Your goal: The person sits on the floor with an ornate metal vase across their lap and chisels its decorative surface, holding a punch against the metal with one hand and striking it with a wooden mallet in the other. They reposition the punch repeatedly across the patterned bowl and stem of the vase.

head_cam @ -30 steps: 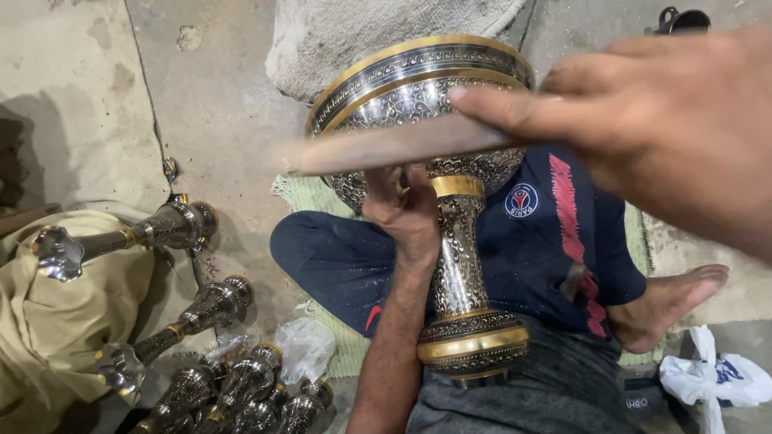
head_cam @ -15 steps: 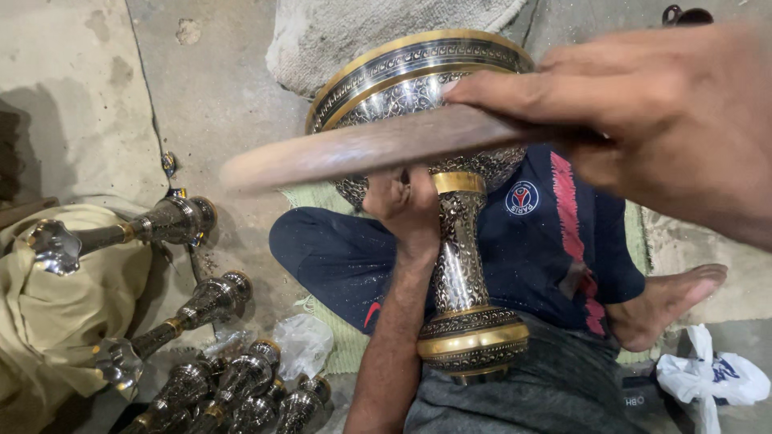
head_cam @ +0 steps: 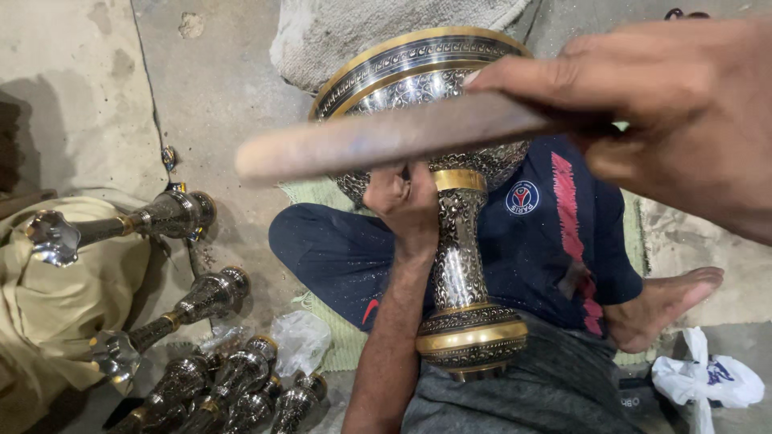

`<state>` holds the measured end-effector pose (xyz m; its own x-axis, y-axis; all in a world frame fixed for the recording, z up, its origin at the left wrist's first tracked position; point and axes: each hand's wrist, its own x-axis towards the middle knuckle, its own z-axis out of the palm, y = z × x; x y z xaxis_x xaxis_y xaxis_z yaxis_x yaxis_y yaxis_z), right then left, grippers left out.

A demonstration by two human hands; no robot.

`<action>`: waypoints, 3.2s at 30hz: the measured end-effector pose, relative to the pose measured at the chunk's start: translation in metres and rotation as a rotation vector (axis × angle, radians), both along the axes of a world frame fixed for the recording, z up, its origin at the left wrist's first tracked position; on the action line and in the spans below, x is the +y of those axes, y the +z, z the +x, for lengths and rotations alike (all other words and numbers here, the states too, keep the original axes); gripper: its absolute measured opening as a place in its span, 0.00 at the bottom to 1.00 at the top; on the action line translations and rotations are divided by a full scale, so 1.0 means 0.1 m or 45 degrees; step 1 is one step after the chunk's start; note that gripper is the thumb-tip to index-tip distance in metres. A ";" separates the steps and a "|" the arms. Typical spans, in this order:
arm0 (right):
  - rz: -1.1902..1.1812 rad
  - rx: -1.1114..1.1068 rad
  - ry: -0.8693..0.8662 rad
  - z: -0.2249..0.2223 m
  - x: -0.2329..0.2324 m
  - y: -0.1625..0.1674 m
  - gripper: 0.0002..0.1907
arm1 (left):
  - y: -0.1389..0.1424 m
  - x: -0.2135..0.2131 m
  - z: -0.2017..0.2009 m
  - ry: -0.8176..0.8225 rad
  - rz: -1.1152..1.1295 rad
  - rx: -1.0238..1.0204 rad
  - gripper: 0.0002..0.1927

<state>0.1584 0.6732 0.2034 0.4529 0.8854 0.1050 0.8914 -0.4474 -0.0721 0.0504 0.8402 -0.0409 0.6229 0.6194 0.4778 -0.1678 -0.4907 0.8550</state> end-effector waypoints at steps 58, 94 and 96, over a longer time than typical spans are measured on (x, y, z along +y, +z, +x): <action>0.084 0.282 -0.093 -0.18 0.03 -0.06 0.34 | -0.06 0.00 -0.14 -0.013 0.044 -0.049 0.04; 0.261 0.261 -0.095 -0.10 0.06 -0.19 0.25 | 0.23 -0.01 -0.20 -0.113 -0.177 -0.081 0.14; 0.213 0.275 -0.113 -0.08 0.07 -0.19 0.31 | 0.24 -0.02 -0.19 -0.101 -0.245 -0.051 0.17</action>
<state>0.1503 0.6800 0.1845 0.5558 0.8196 0.1390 0.8051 -0.4891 -0.3356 0.0316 0.8377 -0.0165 0.6564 0.6515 0.3804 -0.2347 -0.3028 0.9237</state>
